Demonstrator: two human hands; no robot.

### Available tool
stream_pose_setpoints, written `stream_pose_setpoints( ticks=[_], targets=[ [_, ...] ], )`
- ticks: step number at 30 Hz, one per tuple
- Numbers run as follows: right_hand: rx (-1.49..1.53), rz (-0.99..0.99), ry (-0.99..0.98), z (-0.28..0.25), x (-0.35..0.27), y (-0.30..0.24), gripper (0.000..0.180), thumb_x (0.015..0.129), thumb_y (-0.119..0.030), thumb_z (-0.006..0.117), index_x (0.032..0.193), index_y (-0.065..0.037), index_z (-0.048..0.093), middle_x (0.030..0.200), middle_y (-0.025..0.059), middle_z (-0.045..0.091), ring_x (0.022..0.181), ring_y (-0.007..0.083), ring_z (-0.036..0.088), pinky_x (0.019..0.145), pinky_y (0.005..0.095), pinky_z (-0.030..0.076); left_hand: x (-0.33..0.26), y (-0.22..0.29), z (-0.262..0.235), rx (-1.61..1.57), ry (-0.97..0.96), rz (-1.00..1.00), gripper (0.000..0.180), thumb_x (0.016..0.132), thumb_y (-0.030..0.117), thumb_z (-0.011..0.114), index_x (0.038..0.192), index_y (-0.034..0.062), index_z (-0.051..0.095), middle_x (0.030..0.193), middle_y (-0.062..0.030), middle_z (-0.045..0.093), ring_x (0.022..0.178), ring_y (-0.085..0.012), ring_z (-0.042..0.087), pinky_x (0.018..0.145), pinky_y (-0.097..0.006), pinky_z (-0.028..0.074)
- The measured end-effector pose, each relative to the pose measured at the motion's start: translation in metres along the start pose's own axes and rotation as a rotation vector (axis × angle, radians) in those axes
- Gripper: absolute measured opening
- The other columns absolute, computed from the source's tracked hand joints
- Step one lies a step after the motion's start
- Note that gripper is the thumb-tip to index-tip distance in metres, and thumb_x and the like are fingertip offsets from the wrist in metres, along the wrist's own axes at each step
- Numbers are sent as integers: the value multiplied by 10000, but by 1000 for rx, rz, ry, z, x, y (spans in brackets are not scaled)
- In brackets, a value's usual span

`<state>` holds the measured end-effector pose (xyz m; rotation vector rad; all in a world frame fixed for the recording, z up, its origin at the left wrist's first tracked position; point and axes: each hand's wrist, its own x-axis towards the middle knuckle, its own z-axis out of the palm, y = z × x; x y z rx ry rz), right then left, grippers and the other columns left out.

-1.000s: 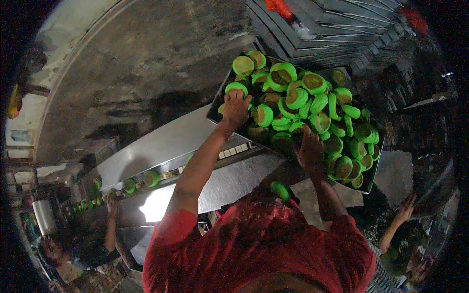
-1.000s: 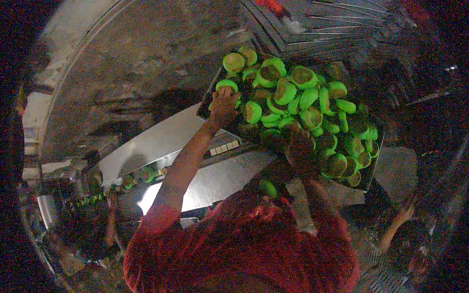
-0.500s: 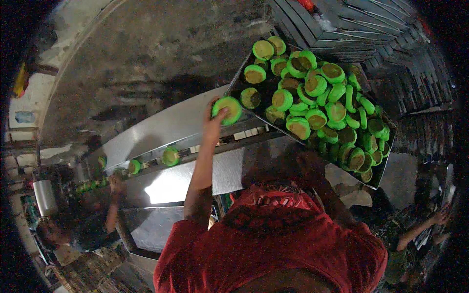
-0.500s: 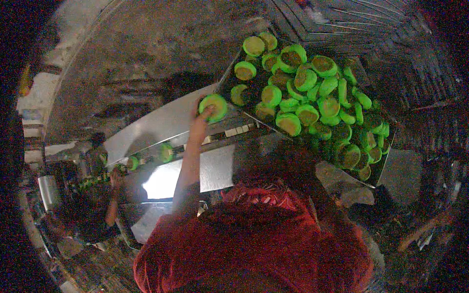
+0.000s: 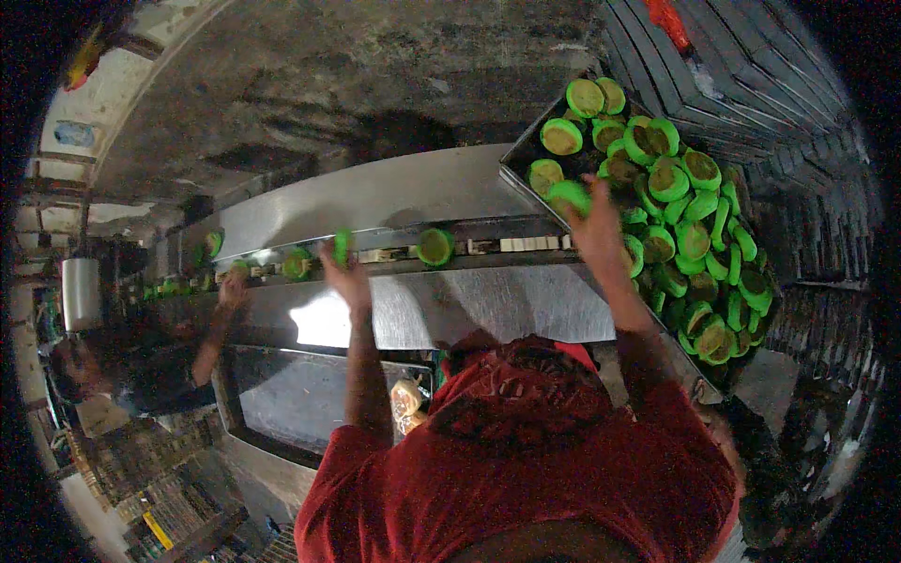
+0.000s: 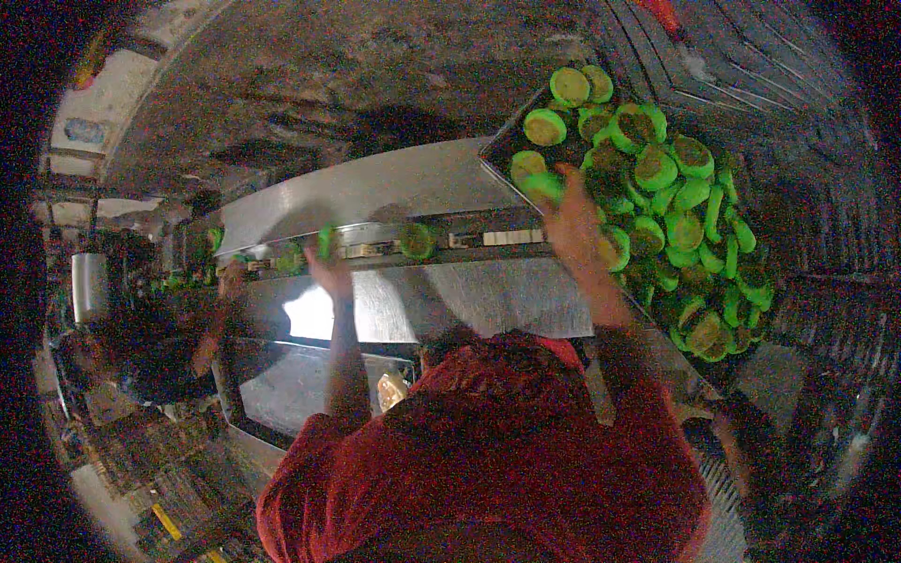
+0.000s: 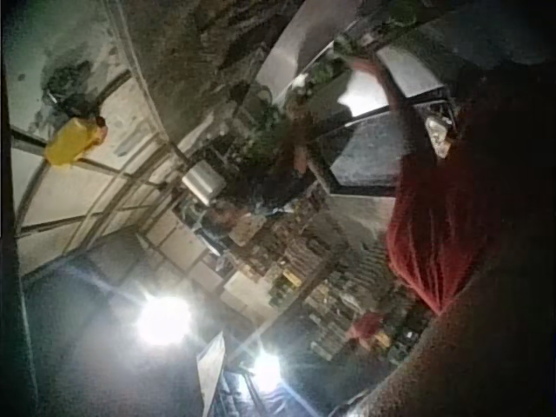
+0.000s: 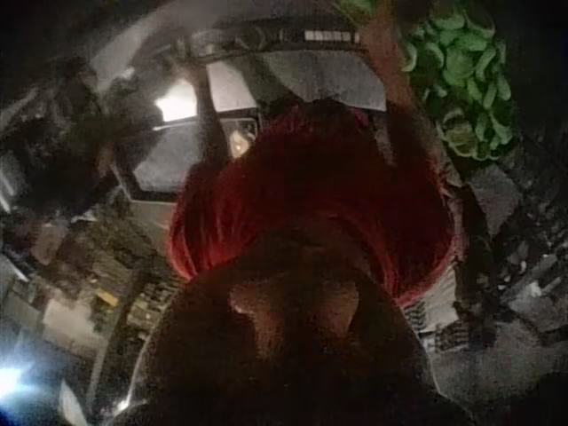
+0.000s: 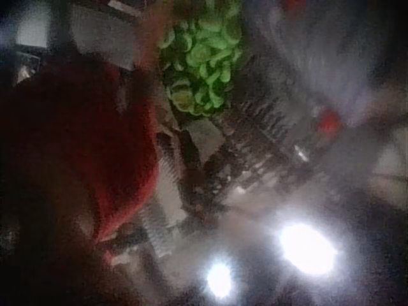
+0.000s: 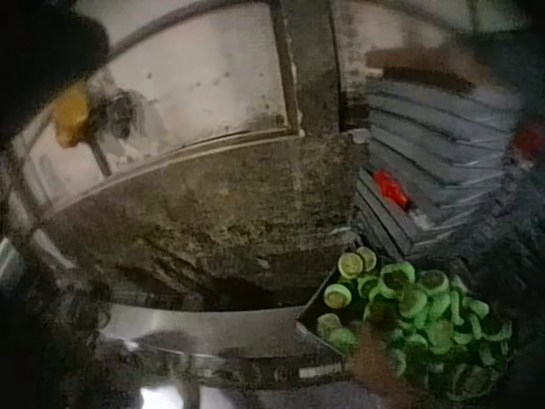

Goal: The person places green cupcake liners onto a conveyor belt and then places baked cupcake tops into the liners. The assembled cupcakes continue along the conveyor belt.

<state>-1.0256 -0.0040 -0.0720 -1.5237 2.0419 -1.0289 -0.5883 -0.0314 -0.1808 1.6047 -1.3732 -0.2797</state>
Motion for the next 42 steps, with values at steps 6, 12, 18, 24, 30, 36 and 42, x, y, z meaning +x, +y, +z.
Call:
stream_pose_setpoints(
  ticks=[6,12,18,24,30,36,42],
  targets=[
    [128,-639,-150,131,-44,-4,405,883,-251,653,1253,-103,580,1181,184,636,1045,351,640,890,441,513,18,7,-22,731,-136,147,279,839,96,683,1117,108,699,1189,-125,659,1138,-318,601,959,-414,469],
    [-413,-281,-649,76,-31,-26,342,831,-125,590,1170,-119,627,1057,180,665,898,351,661,749,476,541,24,152,116,-184,-380,308,294,813,62,680,1107,67,690,1044,-166,696,991,-354,661,871,-399,516],
    [-752,-211,-299,17,35,96,421,812,-121,569,1227,-56,569,1112,188,634,874,389,668,720,505,550,-6,248,282,512,-885,548,518,793,255,729,1250,49,599,1296,-224,554,1179,-386,542,976,-412,455],
    [-528,-298,9,-8,3,48,457,748,-267,770,1113,-57,590,1104,166,601,1019,390,606,890,465,488,-5,235,229,-61,-694,562,459,803,137,720,1207,37,525,1064,-215,562,1096,-406,544,919,-475,467],
    [224,-23,-322,61,-43,18,483,828,-245,717,1252,-77,559,1219,155,626,1116,368,603,928,428,478,-58,112,83,312,-506,351,459,858,195,687,1281,79,556,1288,-151,576,1259,-371,475,1046,-506,352],
    [-407,-246,-408,46,-45,13,393,847,-202,598,1229,-114,605,1225,144,623,1103,327,600,861,518,482,-52,157,116,144,-531,379,324,864,223,659,1157,83,665,1274,-133,595,1236,-353,493,1067,-485,352],
    [-1134,-285,-3,-120,45,51,503,824,-92,565,1304,-244,577,1368,57,529,1271,289,472,919,635,408,-40,268,304,29,-620,1018,573,781,76,606,1347,137,532,1401,-79,514,1262,-375,472,1083,-453,377]
  ],
)
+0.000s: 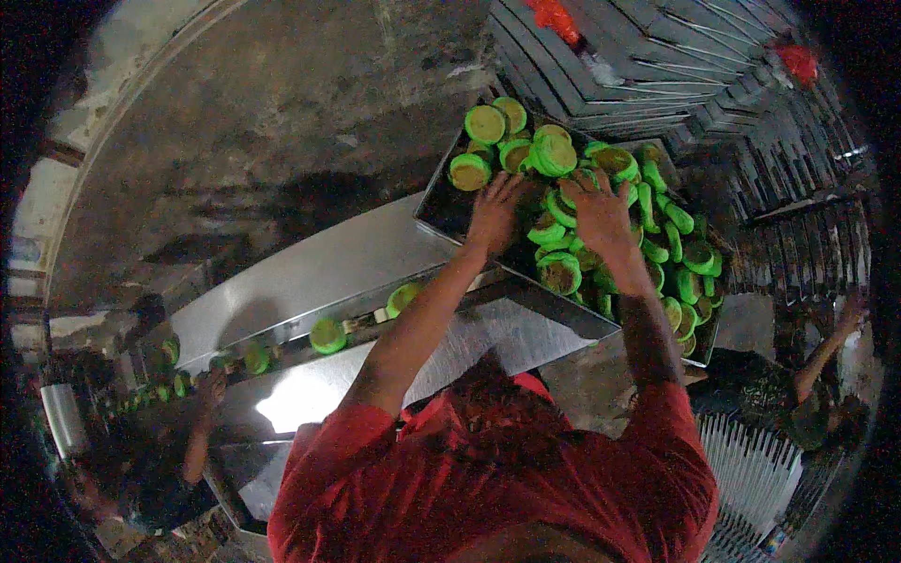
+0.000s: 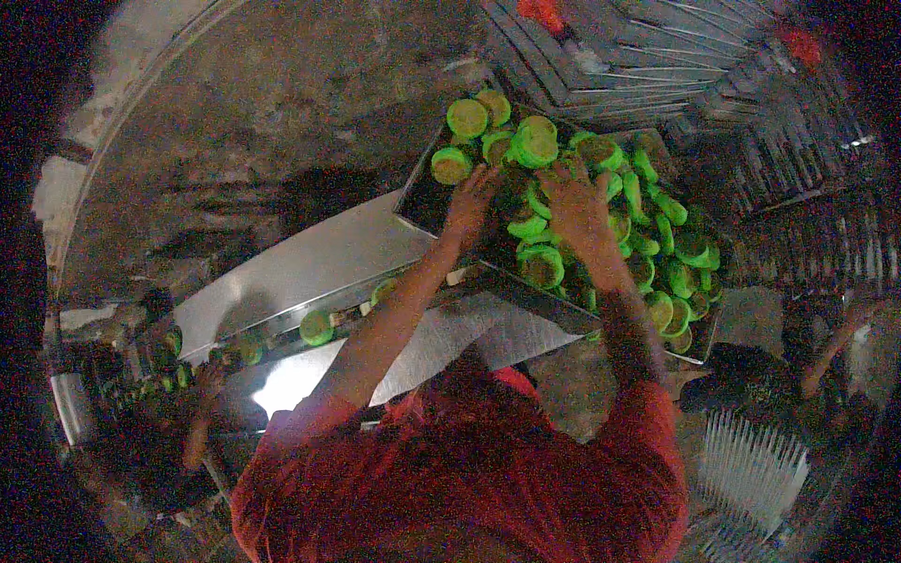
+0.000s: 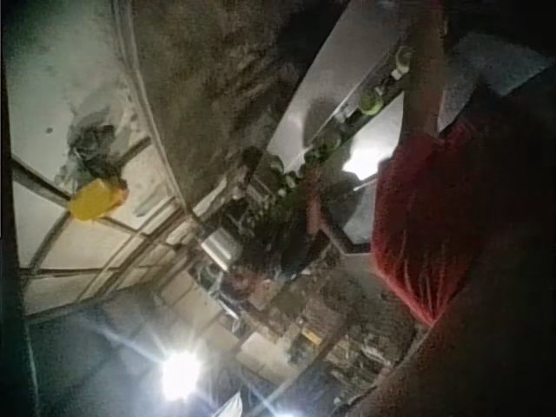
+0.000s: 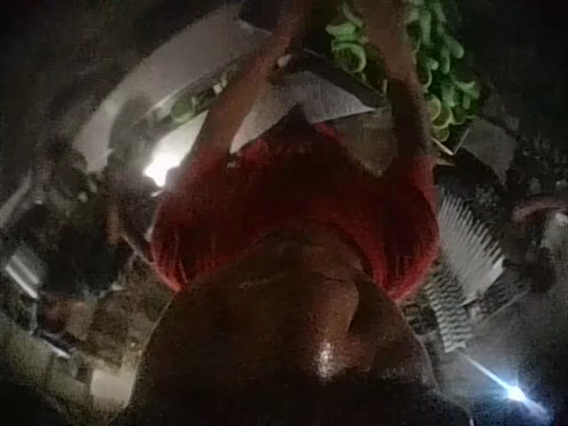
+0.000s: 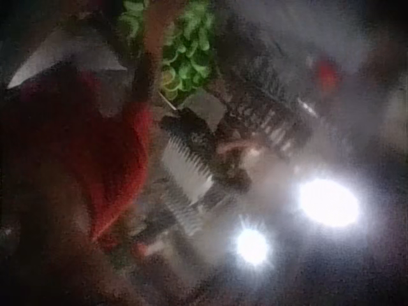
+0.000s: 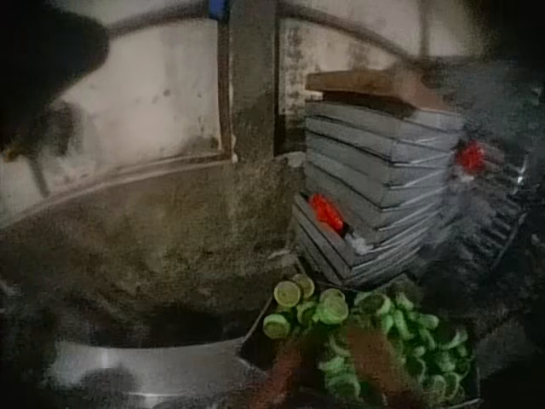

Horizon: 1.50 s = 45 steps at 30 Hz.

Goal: The person places green cupcake liners onto a conveyor belt and then places baked cupcake tops into the liners. The assembled cupcakes continue along the conveyor belt.

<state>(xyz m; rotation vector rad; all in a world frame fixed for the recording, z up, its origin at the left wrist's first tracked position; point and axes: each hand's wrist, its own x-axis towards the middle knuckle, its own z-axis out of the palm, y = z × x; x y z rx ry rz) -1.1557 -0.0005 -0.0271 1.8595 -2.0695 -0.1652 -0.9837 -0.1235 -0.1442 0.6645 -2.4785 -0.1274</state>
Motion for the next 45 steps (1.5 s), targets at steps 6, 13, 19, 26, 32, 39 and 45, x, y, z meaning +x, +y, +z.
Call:
stream_pose_setpoints(
  ticks=[6,13,19,26,32,39,45],
  targets=[
    [79,114,-106,31,4,4,526,775,-62,634,1267,-245,601,1393,62,474,1239,289,474,949,596,401,18,-36,38,-20,-313,100,445,916,218,620,1332,106,511,1278,-177,591,1164,-367,574,1020,-447,433],
    [836,32,338,38,-13,-40,481,760,-174,740,1212,-73,611,1176,144,588,1076,333,572,942,402,459,-146,-21,-119,-623,65,-674,387,921,271,617,1255,89,551,1189,-241,616,1104,-412,596,932,-437,470],
    [1505,-19,-118,65,-37,-181,477,882,-220,674,1269,-44,456,1203,154,552,1052,314,595,923,403,468,-245,-38,-109,295,-56,-818,335,851,114,646,1185,98,628,1177,-185,604,1155,-378,543,956,-448,457],
    [725,-109,-151,49,-48,-173,326,839,-170,640,1145,-68,591,1050,215,630,827,369,657,694,504,530,-78,-6,-68,-319,60,-457,416,783,18,649,1187,117,644,1200,-189,599,1090,-364,580,949,-429,477],
    [279,444,215,73,-19,-27,661,792,-472,711,1273,-78,487,1063,174,646,1023,422,574,811,556,450,-22,25,28,-399,-433,-301,628,753,159,711,1348,130,513,1252,-223,576,1146,-393,565,964,-463,474],
    [900,393,125,73,-27,-44,762,774,-284,794,1374,-64,380,1157,187,605,1085,337,586,943,506,448,-73,6,-72,-822,-46,-626,395,912,226,629,1264,81,523,1095,-249,650,1029,-401,632,852,-461,497],
    [2152,485,-164,33,-46,-106,687,845,-91,707,1436,-107,358,1251,106,559,1118,239,569,897,386,540,-232,-33,-67,151,-237,-809,393,964,290,588,1298,85,555,1139,-175,651,1069,-306,612,929,-373,459]
  ],
)
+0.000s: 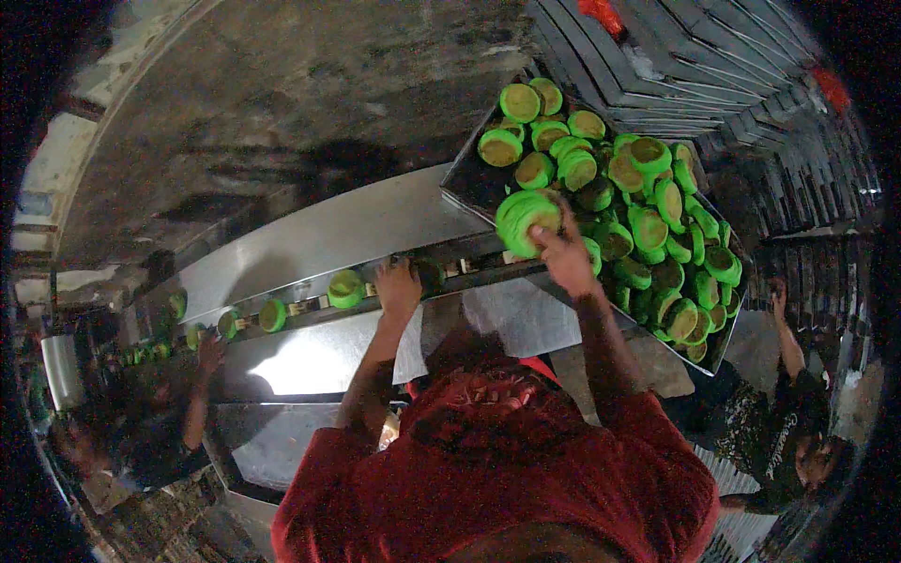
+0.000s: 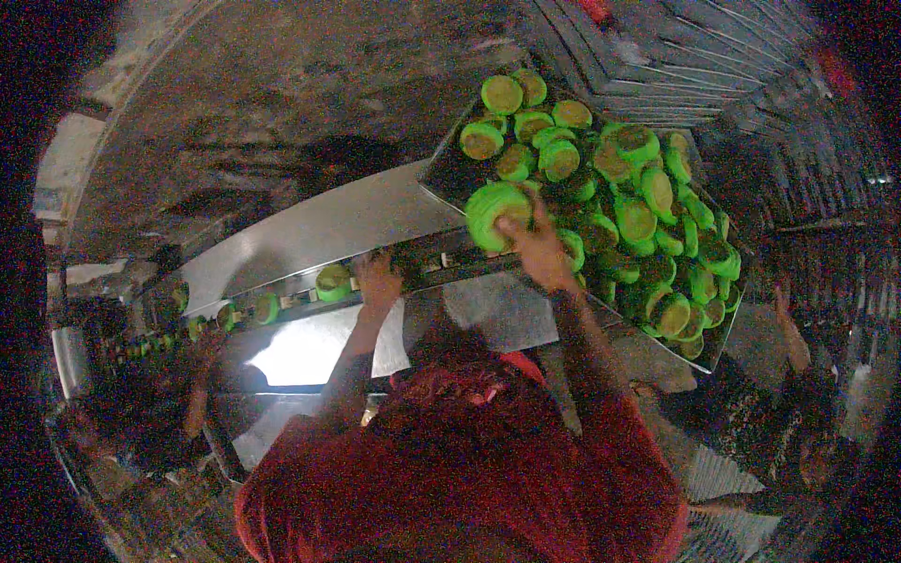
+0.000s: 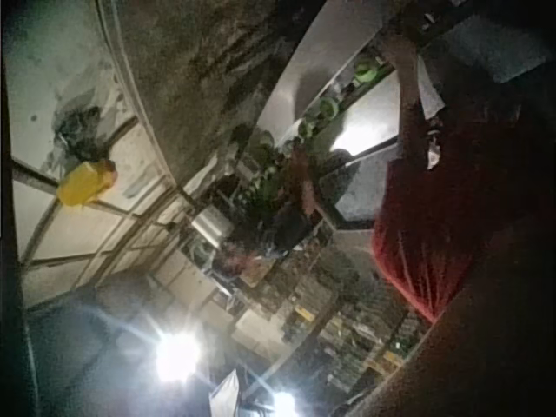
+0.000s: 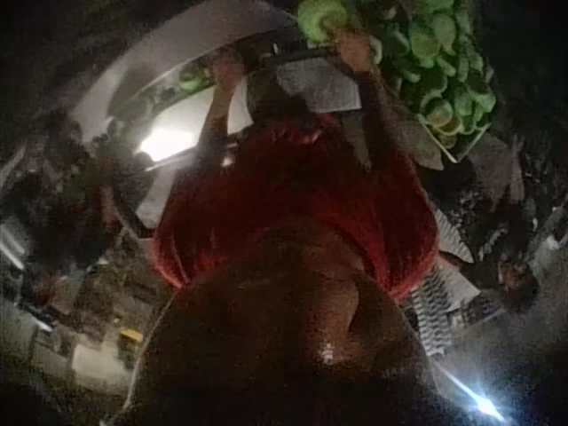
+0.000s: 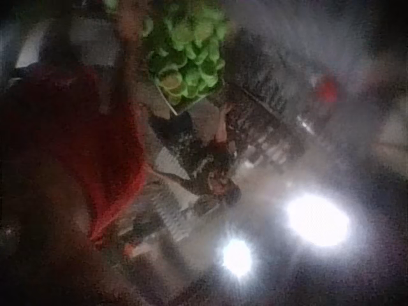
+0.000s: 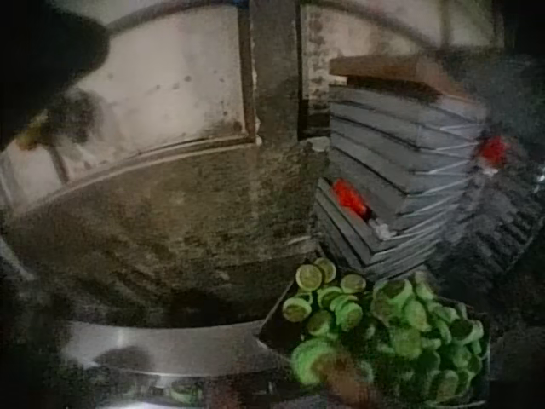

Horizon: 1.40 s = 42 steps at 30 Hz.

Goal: The person places green cupcake liners onto a conveyor belt and then places baked cupcake tops into the liners. The assembled cupcakes continue along the conveyor belt.

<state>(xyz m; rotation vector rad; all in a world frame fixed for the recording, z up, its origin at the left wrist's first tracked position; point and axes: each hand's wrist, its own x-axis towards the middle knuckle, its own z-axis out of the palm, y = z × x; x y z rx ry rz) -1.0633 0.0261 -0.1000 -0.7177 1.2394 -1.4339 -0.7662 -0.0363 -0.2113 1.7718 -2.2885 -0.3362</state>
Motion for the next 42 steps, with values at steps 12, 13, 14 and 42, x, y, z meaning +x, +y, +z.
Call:
stream_pose_setpoints(
  ticks=[12,13,14,42],
  targets=[
    [-727,-68,-320,62,-22,75,513,846,-81,634,1345,-97,515,1243,142,600,1160,303,585,966,365,471,-10,-14,26,-690,142,-81,312,915,96,594,1219,29,622,1183,-175,641,1023,-356,632,903,-385,500],
    [-773,-91,-237,67,-27,68,500,848,-85,626,1336,-99,524,1253,160,597,1174,323,577,978,377,464,-12,-13,18,-447,172,-78,316,890,89,602,1202,48,631,1155,-189,639,1021,-366,624,897,-405,498],
    [-854,-252,-156,62,-24,81,486,848,-83,621,1325,-108,533,1248,161,603,1180,335,571,979,392,463,-14,-3,1,-207,196,-56,323,865,81,609,1186,66,639,1127,-203,637,1019,-375,615,892,-425,496],
    [-970,-296,41,-47,104,-5,557,780,-240,770,1239,-17,547,1172,156,600,959,283,652,768,413,567,34,17,38,-165,-267,13,446,870,189,662,1281,63,541,1258,-240,557,1166,-385,542,1016,-435,425]
  ],
)
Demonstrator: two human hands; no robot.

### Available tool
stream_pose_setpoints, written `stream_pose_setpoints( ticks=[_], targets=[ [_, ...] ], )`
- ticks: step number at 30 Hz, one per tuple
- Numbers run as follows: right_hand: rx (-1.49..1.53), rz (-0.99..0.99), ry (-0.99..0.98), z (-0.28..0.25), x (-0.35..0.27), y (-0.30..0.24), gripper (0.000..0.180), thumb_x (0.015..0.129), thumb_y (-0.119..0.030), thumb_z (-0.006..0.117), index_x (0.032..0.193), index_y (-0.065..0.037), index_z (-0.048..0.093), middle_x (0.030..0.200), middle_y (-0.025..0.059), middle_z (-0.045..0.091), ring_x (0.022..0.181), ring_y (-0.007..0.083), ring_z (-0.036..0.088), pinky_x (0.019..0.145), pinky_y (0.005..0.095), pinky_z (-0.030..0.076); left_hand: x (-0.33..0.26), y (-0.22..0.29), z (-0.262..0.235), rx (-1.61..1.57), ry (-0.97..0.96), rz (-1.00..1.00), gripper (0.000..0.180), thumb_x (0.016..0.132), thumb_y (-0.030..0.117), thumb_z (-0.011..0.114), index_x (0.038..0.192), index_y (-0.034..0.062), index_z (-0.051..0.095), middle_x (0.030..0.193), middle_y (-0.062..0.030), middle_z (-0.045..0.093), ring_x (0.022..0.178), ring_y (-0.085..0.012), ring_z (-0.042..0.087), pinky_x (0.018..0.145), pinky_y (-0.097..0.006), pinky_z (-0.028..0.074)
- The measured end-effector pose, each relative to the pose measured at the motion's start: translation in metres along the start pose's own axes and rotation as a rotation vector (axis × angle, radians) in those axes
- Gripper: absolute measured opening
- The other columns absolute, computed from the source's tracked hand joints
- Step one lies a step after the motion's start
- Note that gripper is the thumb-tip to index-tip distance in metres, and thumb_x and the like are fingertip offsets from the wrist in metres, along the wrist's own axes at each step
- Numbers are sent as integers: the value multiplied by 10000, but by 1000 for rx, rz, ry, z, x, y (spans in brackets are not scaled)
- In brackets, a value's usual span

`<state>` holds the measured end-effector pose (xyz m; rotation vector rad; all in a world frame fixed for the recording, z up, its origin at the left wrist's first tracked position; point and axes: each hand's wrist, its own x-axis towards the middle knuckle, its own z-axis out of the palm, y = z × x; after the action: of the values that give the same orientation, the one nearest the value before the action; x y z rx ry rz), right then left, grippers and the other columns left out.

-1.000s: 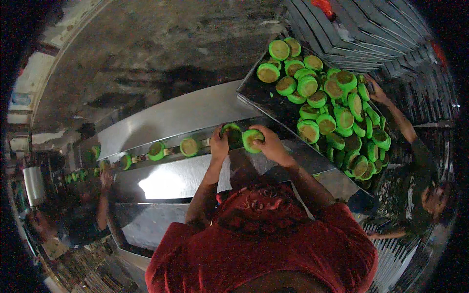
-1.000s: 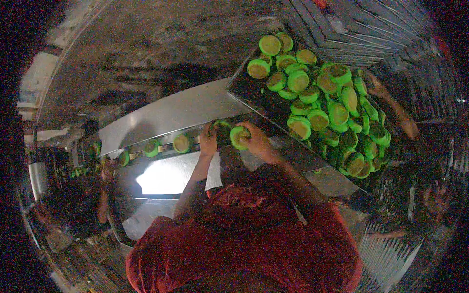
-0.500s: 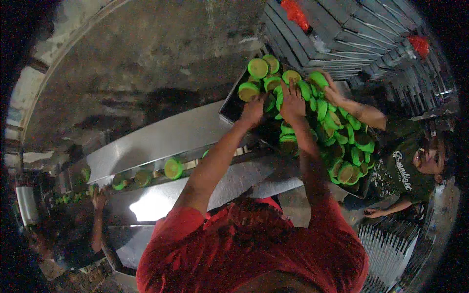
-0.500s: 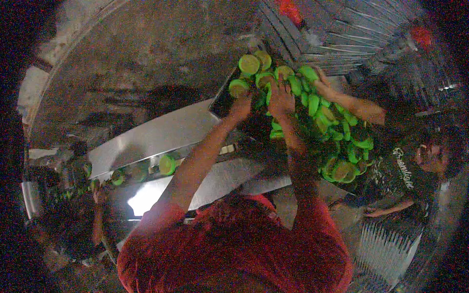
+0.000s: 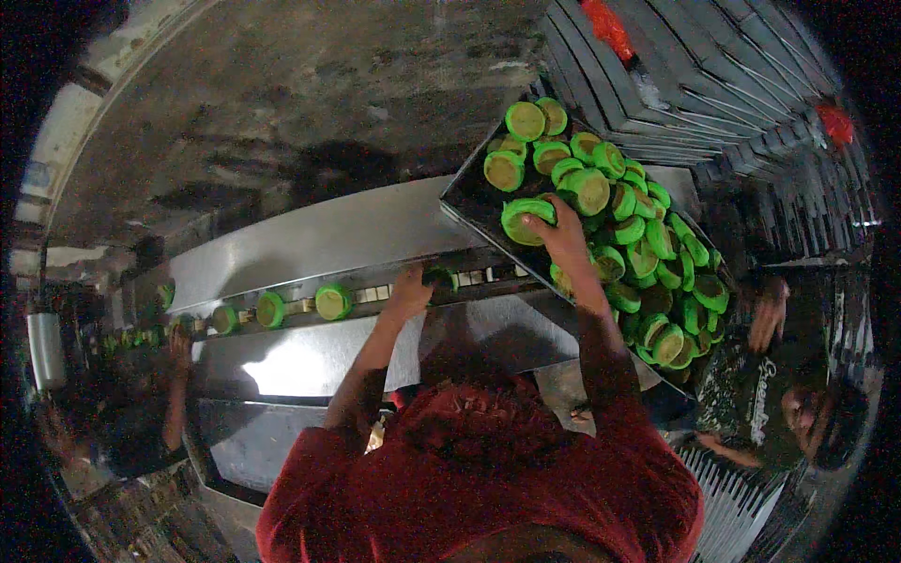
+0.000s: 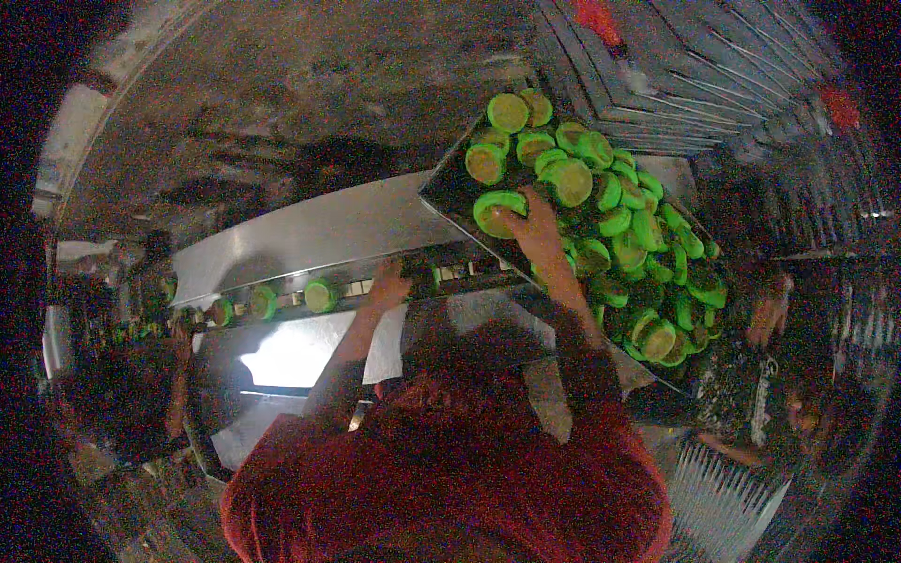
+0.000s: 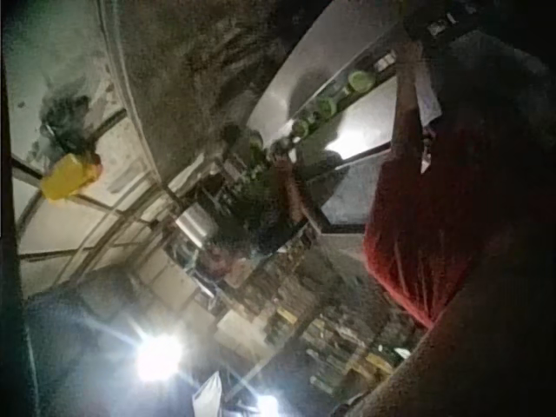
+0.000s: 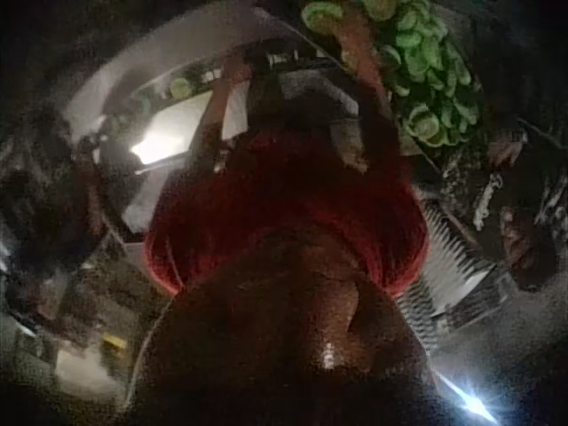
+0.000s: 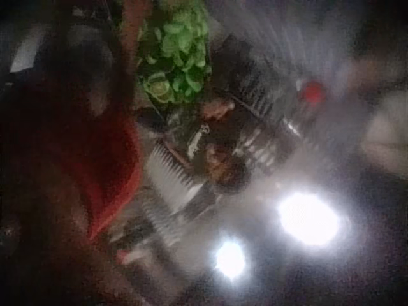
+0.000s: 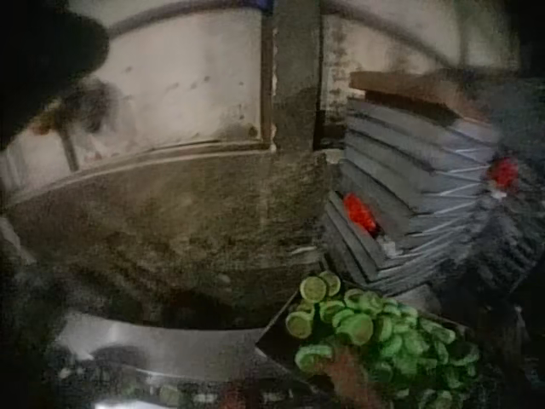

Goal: The person places green cupcake liners onto a conveyor belt and then places baked cupcake tops into the liners. The assembled cupcakes continue along the conveyor belt.

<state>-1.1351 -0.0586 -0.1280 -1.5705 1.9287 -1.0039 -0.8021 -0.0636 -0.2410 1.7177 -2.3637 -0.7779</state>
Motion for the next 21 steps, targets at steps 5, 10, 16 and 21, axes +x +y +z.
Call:
stream_pose_setpoints(
  ticks=[5,10,16,21],
  targets=[
    [165,-96,-225,35,-55,-47,461,863,-119,650,1311,-107,540,1211,186,612,1049,385,617,916,447,517,-21,73,-67,153,356,-77,377,812,178,694,1164,60,634,1190,-257,569,1106,-378,556,981,-436,437],
    [-499,-92,-392,83,-102,-26,376,848,-183,641,1223,-195,614,1128,197,641,1032,377,618,909,471,492,40,123,-77,-210,480,260,332,817,124,691,1143,71,650,1045,-164,647,1002,-350,600,879,-431,491],
    [-455,-148,431,-51,-9,-15,454,823,-108,686,1256,-67,558,1183,241,573,1026,419,572,850,470,498,148,233,-13,-740,272,238,460,834,290,736,1188,24,610,1063,-178,672,985,-364,633,830,-439,514],
    [-664,-6,129,-44,2,24,570,740,-219,801,1239,-121,545,1265,175,415,1103,455,517,891,548,472,213,254,34,-767,-2,182,646,810,400,760,1229,-42,546,1082,-207,665,1012,-386,637,886,-458,489]
  ],
)
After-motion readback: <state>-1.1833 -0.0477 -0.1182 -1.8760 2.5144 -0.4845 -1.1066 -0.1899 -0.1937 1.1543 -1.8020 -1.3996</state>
